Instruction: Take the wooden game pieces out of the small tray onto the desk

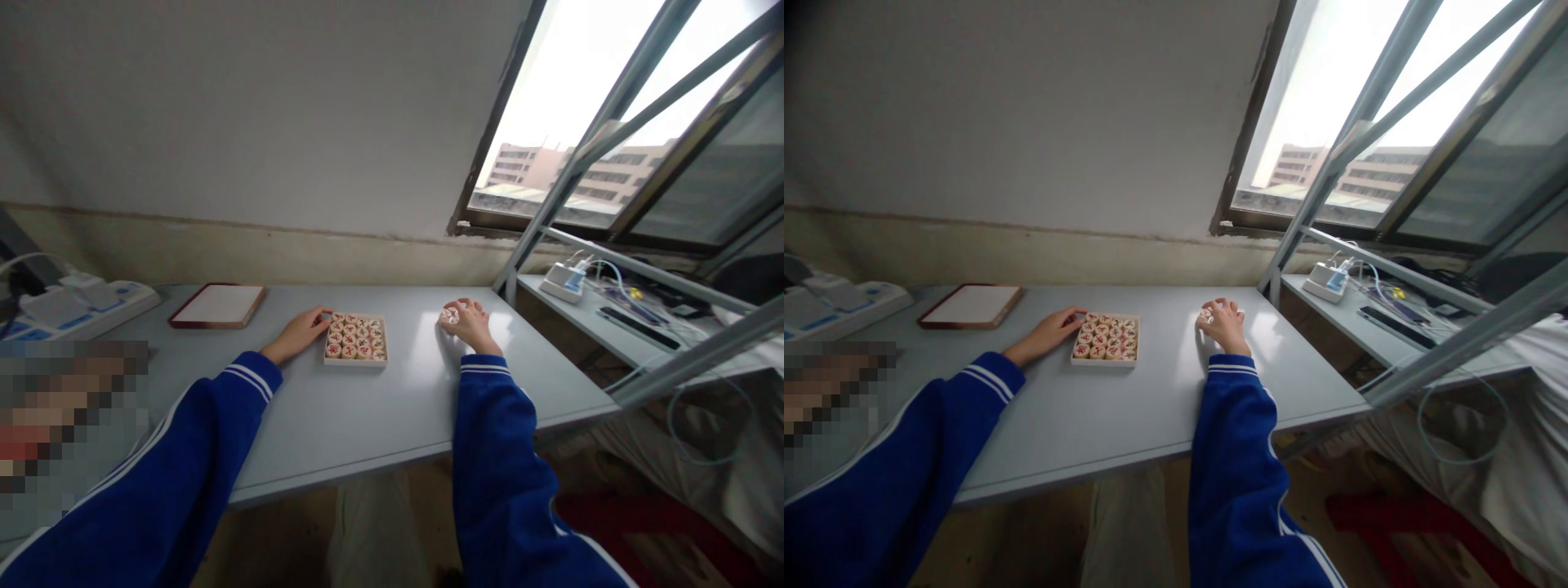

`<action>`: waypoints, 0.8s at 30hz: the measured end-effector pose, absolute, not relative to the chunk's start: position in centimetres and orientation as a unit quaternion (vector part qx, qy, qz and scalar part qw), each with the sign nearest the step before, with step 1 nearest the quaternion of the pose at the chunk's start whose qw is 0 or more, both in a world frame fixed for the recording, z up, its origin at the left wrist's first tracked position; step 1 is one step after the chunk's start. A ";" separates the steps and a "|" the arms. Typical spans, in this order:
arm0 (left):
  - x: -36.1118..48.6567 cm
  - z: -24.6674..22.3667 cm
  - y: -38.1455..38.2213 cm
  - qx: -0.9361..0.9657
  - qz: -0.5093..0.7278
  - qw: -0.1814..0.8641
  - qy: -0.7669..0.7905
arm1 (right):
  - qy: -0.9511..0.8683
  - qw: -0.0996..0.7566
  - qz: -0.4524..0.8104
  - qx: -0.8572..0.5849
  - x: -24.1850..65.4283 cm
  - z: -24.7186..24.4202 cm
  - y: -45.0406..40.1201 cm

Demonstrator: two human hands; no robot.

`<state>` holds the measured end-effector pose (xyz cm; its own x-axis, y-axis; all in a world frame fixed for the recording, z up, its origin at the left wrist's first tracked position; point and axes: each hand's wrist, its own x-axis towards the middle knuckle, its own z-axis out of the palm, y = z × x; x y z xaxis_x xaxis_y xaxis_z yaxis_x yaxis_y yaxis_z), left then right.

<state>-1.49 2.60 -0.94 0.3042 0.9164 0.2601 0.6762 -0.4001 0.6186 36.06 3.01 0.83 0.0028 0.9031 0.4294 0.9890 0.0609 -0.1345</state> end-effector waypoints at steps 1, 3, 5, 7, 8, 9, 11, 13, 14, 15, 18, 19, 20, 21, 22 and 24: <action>-1.5 -1.0 2.6 0.782 0.299 0.202 0.508 | -0.701 0.203 -0.108 -0.675 36.1 0.7 3.1; -1.5 -1.1 2.7 0.783 0.299 0.201 0.507 | -0.714 0.193 -0.112 -0.664 35.9 0.7 3.2; -1.5 -1.0 2.7 0.783 0.299 0.198 0.508 | -0.722 0.192 -0.112 -0.655 35.5 1.0 3.3; -1.5 -0.9 2.6 0.782 0.299 0.196 0.511 | -0.725 0.220 -0.098 -0.645 34.6 1.6 3.2; -1.4 -0.9 2.5 0.781 0.299 0.198 0.512 | -0.736 0.243 -0.079 -0.627 33.8 1.9 3.0; -1.4 -0.8 2.4 0.780 0.299 0.200 0.513 | -0.758 0.265 -0.050 -0.593 32.7 2.3 2.7; -1.4 -0.8 2.4 0.778 0.301 0.202 0.513 | -0.827 0.290 0.035 -0.480 29.8 2.8 1.9; -1.4 -0.9 2.4 0.777 0.310 0.204 0.508 | -0.888 0.271 0.120 -0.351 26.5 2.8 0.8; -1.4 -0.9 2.4 0.777 0.315 0.204 0.506 | -0.906 0.253 0.137 -0.311 25.0 2.7 0.2; -1.4 -1.0 2.4 0.776 0.319 0.204 0.504 | -0.917 0.238 0.141 -0.288 23.8 2.5 -0.2; -1.5 -1.1 2.6 0.776 0.320 0.206 0.503 | -0.923 0.230 0.131 -0.279 22.3 1.9 -0.9; -1.5 -1.1 2.6 0.777 0.319 0.206 0.503 | -0.922 0.235 0.132 -0.278 22.3 1.8 -1.0; -1.5 -1.1 2.6 0.777 0.317 0.207 0.502 | -0.922 0.238 0.136 -0.272 22.5 1.8 -0.9; -1.5 -1.1 2.6 0.778 0.316 0.207 0.502 | -0.923 0.240 0.145 -0.263 22.7 1.9 -0.9; -1.5 -1.0 2.5 0.778 0.315 0.208 0.502 | -0.925 0.239 0.155 -0.252 23.0 2.0 -0.8; -1.4 -0.9 2.5 0.778 0.313 0.207 0.504 | -0.929 0.230 0.176 -0.230 23.3 2.2 -0.7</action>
